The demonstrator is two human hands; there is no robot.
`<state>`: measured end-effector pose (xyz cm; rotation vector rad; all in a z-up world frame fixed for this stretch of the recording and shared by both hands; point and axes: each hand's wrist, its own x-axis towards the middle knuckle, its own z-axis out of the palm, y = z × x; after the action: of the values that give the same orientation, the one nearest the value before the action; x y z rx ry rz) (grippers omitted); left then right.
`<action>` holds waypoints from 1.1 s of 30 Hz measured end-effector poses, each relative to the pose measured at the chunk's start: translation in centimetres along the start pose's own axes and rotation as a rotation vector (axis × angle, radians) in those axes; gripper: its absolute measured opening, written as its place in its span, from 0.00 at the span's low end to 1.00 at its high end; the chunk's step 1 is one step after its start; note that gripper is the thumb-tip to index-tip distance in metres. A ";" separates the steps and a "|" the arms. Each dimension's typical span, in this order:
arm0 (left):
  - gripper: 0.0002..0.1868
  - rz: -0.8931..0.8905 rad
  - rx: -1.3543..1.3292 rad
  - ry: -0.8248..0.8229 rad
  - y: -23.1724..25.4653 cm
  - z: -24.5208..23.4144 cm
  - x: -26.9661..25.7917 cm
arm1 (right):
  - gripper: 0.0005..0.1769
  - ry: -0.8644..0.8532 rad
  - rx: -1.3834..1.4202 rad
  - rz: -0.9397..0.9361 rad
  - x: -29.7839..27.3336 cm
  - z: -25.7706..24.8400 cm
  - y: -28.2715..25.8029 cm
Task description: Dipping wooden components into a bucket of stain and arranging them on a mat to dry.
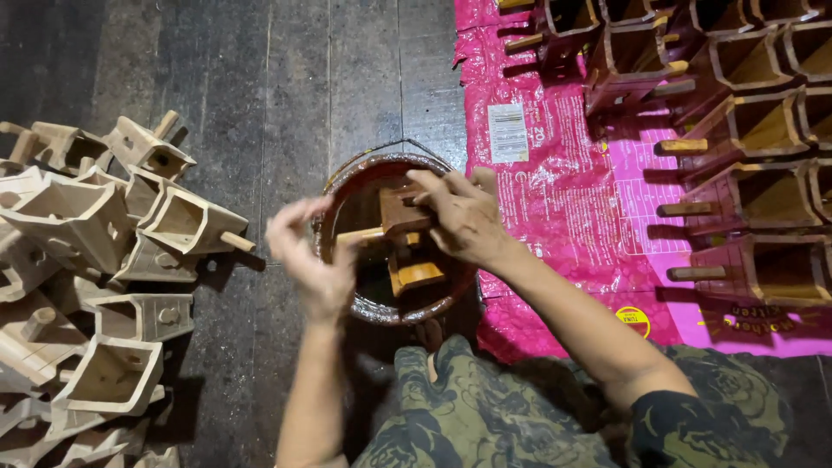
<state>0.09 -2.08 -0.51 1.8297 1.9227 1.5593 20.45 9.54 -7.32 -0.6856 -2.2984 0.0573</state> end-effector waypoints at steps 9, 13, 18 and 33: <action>0.46 -0.233 -0.224 0.251 -1.0 4.4 -11.2 | 0.41 0.259 0.143 0.522 -1.6 1.8 -3.0; 0.44 -0.440 -0.068 0.218 0.3 4.4 -10.4 | 0.41 0.332 0.203 0.643 -1.6 1.7 -4.2; 0.40 -0.451 -0.079 0.174 1.7 4.1 -9.3 | 0.39 0.413 0.225 0.730 -2.3 2.3 -4.3; 0.37 -0.136 -0.524 0.227 0.5 -1.2 -5.9 | 0.36 0.326 0.870 0.440 2.0 -6.1 -5.5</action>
<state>1.33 -7.49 -2.92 1.3289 1.4680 2.0430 20.79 4.89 -0.31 -0.6414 -1.5442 1.0024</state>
